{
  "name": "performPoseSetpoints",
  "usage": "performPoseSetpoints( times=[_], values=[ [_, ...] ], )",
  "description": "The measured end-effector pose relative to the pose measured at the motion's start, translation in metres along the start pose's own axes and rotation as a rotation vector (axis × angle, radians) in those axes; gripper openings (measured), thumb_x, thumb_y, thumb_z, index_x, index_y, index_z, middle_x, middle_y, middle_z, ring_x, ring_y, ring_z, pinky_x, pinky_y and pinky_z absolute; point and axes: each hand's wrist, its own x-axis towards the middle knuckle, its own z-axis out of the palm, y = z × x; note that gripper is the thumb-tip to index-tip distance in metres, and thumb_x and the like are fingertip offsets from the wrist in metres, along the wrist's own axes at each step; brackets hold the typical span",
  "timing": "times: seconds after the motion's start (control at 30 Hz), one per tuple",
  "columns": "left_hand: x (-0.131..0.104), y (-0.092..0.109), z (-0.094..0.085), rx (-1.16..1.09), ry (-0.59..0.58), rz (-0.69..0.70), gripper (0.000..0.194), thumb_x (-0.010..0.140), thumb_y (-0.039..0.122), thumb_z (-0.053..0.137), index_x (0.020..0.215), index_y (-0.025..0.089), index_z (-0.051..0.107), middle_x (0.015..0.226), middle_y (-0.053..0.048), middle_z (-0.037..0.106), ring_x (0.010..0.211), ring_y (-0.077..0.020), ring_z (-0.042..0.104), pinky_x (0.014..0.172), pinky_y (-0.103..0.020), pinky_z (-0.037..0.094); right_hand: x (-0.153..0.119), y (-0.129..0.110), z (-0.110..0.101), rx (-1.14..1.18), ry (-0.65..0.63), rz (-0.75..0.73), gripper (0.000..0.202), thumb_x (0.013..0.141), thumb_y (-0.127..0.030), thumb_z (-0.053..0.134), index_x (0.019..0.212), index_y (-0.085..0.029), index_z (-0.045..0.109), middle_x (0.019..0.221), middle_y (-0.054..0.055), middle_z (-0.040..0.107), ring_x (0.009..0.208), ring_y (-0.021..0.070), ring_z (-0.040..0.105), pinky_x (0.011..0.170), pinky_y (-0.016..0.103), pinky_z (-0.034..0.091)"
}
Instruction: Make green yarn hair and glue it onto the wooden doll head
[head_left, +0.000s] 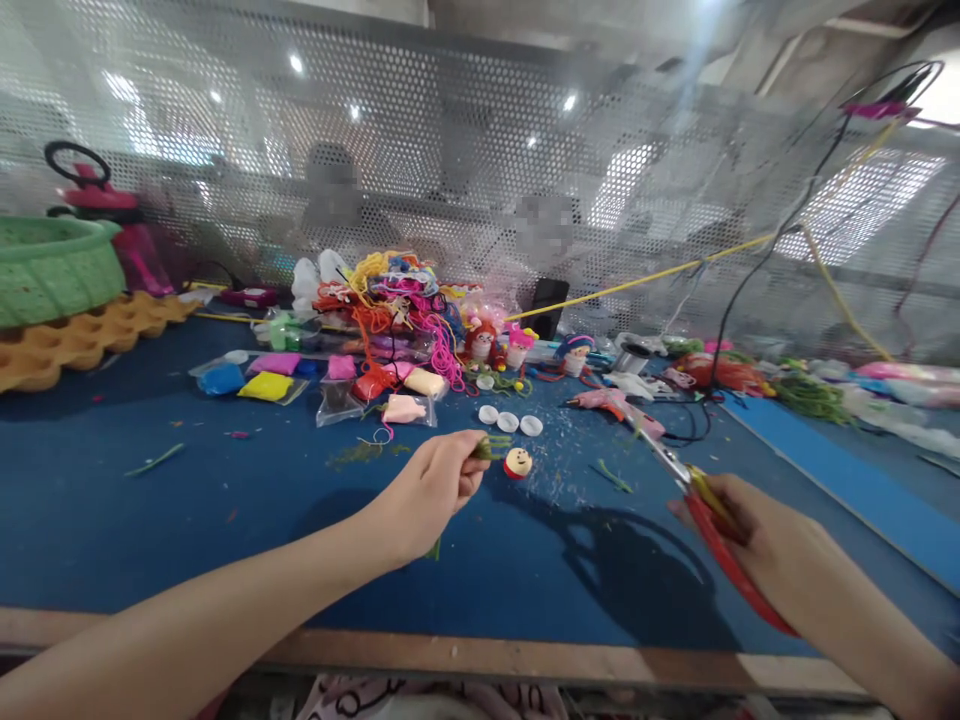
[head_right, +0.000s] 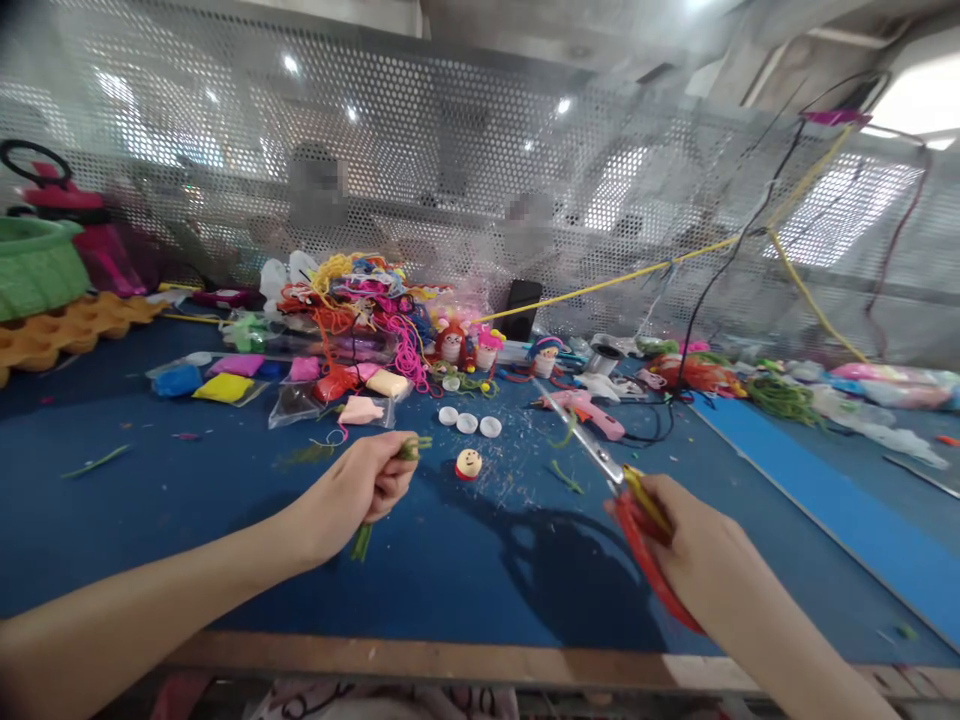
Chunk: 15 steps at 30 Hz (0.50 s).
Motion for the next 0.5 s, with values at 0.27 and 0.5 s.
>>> performPoseSetpoints(
  times=[0.27,0.5],
  values=[
    [0.003,-0.002,-0.002,-0.008,0.043,0.128,0.032,0.100,0.039,0.039,0.073,0.022,0.034,0.063,0.008,0.026,0.051,-0.0078,0.016,0.044,-0.022,0.013,-0.007,-0.016,0.004,-0.254,-0.102,-0.003,0.034,0.091,-0.061,0.042,0.093,-0.026,0.042,0.078,0.012,0.071,0.066,0.0359,0.071,0.056,0.037,0.042],
    [0.005,-0.005,-0.001,-0.111,0.026,0.097,0.030,0.099,0.040,0.045,0.077,0.021,0.040,0.066,0.008,0.025,0.050,-0.0071,0.014,0.044,-0.019,0.015,-0.004,-0.002,0.005,-0.407,0.174,-0.134,0.024,0.090,-0.045,0.050,0.100,-0.023,0.050,0.093,0.016,0.073,0.078,0.0336,0.072,0.062,0.038,0.048]
  ],
)
